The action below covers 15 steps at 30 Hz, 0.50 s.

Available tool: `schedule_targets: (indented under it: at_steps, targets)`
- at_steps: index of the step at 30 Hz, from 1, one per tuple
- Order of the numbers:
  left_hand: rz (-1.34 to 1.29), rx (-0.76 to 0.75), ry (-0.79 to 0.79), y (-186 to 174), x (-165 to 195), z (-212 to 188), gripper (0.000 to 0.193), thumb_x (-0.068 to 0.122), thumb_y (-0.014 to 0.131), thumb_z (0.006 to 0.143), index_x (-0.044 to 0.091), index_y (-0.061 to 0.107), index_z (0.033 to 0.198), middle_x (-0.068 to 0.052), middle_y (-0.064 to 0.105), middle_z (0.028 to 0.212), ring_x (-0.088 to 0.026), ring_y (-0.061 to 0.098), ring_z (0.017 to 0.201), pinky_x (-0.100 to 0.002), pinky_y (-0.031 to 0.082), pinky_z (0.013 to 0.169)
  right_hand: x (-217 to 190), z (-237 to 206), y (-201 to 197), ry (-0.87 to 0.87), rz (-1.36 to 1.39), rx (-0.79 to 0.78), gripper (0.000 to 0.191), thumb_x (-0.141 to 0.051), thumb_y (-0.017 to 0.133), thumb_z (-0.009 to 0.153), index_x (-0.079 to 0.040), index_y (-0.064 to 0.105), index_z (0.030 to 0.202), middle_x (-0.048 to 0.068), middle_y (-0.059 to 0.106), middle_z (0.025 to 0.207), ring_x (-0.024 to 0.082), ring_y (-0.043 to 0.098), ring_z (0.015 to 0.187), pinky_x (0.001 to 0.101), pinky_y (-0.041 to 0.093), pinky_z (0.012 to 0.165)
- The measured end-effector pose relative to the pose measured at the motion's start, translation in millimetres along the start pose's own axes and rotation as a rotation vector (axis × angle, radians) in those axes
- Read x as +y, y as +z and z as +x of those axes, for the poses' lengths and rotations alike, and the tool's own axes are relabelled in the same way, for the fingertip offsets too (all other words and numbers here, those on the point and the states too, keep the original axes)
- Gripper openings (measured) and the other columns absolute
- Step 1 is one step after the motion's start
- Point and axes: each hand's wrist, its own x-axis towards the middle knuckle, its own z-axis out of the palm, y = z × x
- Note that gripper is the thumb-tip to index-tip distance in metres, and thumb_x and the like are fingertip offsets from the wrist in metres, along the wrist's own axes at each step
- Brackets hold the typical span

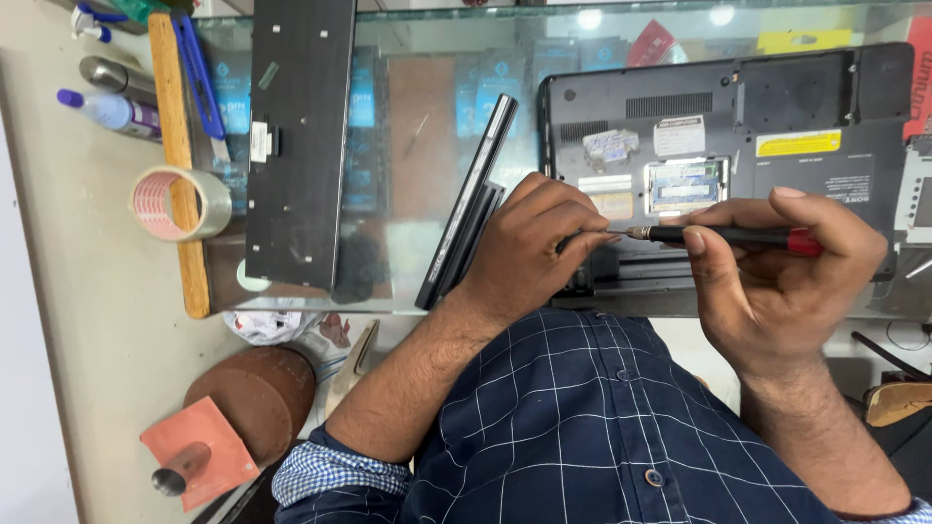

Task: The person works on the underside of a laptop placed on a glass counter, using a screwdriver to unscrew and remove the back panel screws. They detach the panel, handle and reseat the memory module, and continue loosening screws around the casing.

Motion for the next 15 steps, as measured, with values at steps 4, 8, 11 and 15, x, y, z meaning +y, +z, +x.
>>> schedule_targets:
  at_steps: [4,8,11,15]
  targets:
    - [-0.036,-0.007,-0.011,3.5,-8.0,12.5,0.012,0.019,0.081,0.094,0.012,0.072,0.096,0.001,0.069,0.099,-0.015,0.065,0.1,-0.029,0.056,0.086,10.7,7.0,-1.5,0.053,-0.042,0.032,0.052,0.005,0.066,0.111,-0.005,0.026,0.144,0.022,0.062,0.11,0.025,0.076,0.099,0.0247,0.068,0.076]
    - [-0.052,-0.02,-0.03,5.5,-15.3,24.6,0.014,0.02,0.082,0.093,0.012,0.071,0.097,0.001,0.068,0.1,-0.015,0.065,0.103,-0.029,0.057,0.089,19.4,16.3,-3.2,0.026,-0.054,0.029,0.052,0.006,0.063,0.113,-0.006,0.025,0.146,0.023,0.056,0.115,0.023,0.074,0.099,0.0259,0.069,0.08]
    - [-0.091,-0.038,-0.064,4.2,-21.3,31.9,0.015,0.021,0.083,0.092,0.013,0.071,0.096,0.002,0.069,0.099,-0.014,0.066,0.103,-0.03,0.057,0.09,23.4,21.9,-5.0,0.024,-0.051,0.001,0.052,0.007,0.062,0.113,-0.006,0.025,0.147,0.022,0.057,0.116,0.023,0.074,0.101,0.0278,0.069,0.083]
    - [-0.157,-0.053,-0.102,0.5,-27.9,35.5,0.015,0.021,0.083,0.092,0.013,0.071,0.096,0.002,0.07,0.099,-0.014,0.066,0.103,-0.03,0.056,0.091,24.2,28.7,-7.0,0.048,-0.003,-0.068,0.054,0.007,0.062,0.116,-0.008,0.023,0.15,0.018,0.061,0.118,0.023,0.074,0.108,0.0298,0.07,0.091]
